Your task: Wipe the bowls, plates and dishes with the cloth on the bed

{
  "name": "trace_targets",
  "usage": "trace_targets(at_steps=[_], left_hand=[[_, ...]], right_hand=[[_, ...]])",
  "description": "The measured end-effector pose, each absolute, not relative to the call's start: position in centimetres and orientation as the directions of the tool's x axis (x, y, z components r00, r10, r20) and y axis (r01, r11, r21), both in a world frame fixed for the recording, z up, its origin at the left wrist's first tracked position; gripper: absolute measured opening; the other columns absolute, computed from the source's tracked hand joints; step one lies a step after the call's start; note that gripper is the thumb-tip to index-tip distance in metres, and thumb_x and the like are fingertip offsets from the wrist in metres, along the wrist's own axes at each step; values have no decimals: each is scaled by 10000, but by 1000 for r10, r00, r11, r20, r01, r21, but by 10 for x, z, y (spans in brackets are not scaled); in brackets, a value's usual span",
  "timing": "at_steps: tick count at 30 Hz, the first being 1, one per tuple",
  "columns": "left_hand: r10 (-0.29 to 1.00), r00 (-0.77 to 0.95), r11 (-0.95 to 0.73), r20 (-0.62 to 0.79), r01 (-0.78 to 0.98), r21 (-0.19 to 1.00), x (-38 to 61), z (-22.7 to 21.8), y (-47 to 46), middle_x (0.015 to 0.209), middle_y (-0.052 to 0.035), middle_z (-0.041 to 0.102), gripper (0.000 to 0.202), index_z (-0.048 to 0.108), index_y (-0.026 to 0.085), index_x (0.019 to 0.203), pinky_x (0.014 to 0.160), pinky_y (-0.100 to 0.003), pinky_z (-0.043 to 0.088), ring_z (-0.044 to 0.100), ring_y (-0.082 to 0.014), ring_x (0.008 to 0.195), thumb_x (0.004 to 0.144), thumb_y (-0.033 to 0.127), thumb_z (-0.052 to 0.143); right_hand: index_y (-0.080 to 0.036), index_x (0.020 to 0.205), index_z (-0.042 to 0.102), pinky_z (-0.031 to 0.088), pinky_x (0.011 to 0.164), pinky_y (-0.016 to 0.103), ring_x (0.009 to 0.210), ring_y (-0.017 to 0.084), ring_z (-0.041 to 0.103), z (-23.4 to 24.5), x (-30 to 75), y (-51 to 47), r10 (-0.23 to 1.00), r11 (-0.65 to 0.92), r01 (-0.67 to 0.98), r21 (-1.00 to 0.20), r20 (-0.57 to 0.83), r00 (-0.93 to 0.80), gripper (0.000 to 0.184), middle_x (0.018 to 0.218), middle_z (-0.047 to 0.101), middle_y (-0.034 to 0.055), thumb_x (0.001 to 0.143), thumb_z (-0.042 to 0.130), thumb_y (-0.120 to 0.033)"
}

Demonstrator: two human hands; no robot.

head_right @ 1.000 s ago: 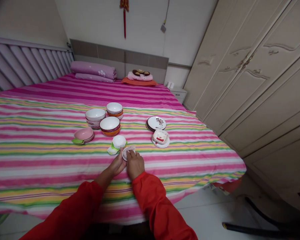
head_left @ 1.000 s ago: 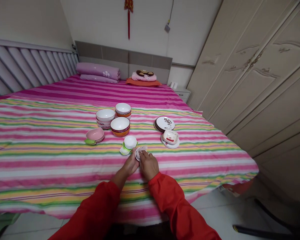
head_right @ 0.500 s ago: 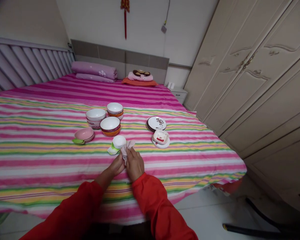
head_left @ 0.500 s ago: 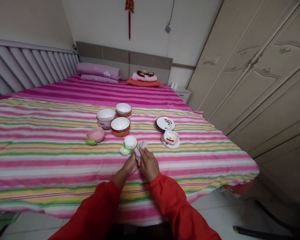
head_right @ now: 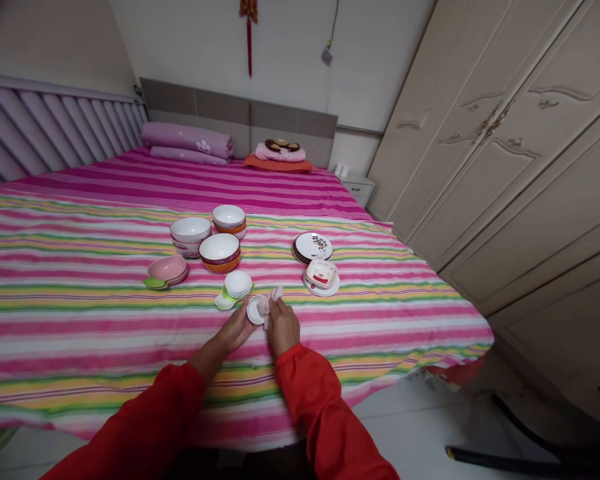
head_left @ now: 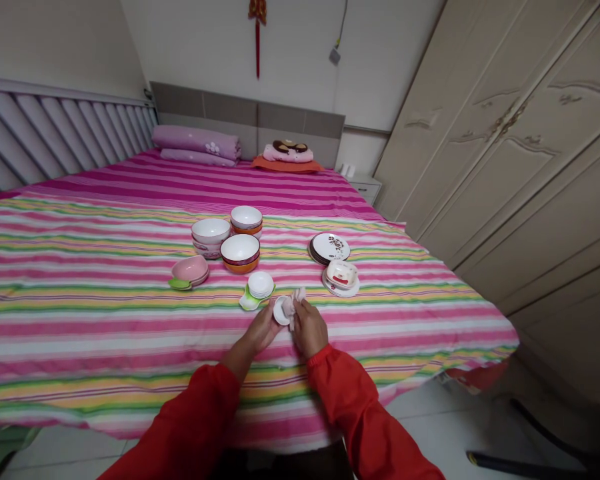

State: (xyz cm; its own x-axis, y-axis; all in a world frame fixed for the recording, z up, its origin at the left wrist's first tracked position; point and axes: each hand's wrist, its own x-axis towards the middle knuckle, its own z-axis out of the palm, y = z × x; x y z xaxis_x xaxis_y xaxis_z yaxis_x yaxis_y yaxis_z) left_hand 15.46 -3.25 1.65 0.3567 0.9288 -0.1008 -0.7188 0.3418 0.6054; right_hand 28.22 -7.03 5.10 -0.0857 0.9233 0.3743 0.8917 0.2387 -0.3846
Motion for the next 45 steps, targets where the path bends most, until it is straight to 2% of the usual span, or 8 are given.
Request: trace_targets(at_steps=[6,11,19,23,29,38,41,45], left_hand=[[916,387,366,-107,-695,619,155,21,-34,1029,-101,701,406,651,129,1026,935,-351,458,611,-220,1037,847,478,545],[897,418,418,-145,-693,588,156,28,-35,990,-95,707,397,660,139,1016,940,-336,461,617,-213,1034,859,477,525],[924,358,357,-130,-697,622,155,22,-31,992,-98,705,369,662,125,983,928,-313,459,603,-205,1052,854,452,547],[912,389,381,-130,-685,621,155,20,-33,989,-109,706,401,662,116,983,905,-330,472,620,-220,1018,839,476,559],[883,444,443,-150,-686,578,156,26,-34,952,-98,708,400,651,136,1021,858,-336,507,644,-223,970,849,479,535],[926,361,351,-115,-703,619,155,25,-33,941,-80,711,325,659,139,956,883,-300,484,624,-198,1004,856,429,551],[906,408,386,-114,-684,619,155,26,-35,959,-96,708,359,661,128,952,903,-315,471,614,-216,1028,848,454,552],[887,442,428,-133,-680,595,155,27,-35,958,-93,702,337,655,136,972,888,-323,483,622,-222,1008,826,432,586]], right_hand=[[-203,1123,639,440,709,289,788,191,544,51,270,-93,915,316,901,-297,346,-207,313,1130,633,76,868,471,-132],[-192,1142,626,432,809,294,888,194,544,64,260,-85,880,414,861,-295,371,-296,321,1174,630,56,861,489,-121],[-192,1078,644,427,700,309,832,210,540,66,262,-74,930,288,933,-214,296,-219,265,1114,647,85,885,471,-138],[-198,995,674,434,743,296,813,192,563,61,266,-84,935,296,910,-291,282,-215,253,1025,670,73,860,479,-110],[-206,1131,648,414,914,303,1027,180,567,66,262,-83,887,434,772,-465,371,-275,406,1158,644,54,820,438,-52],[-194,1042,659,455,699,291,845,205,558,65,261,-75,938,277,927,-253,279,-204,268,1068,649,96,854,487,-111],[-196,985,675,465,715,278,835,193,575,62,266,-86,935,294,907,-301,288,-207,255,1008,656,84,842,485,-102],[-197,1143,632,465,849,278,976,185,578,64,264,-93,875,403,828,-389,429,-224,378,1117,633,80,835,446,-81]])
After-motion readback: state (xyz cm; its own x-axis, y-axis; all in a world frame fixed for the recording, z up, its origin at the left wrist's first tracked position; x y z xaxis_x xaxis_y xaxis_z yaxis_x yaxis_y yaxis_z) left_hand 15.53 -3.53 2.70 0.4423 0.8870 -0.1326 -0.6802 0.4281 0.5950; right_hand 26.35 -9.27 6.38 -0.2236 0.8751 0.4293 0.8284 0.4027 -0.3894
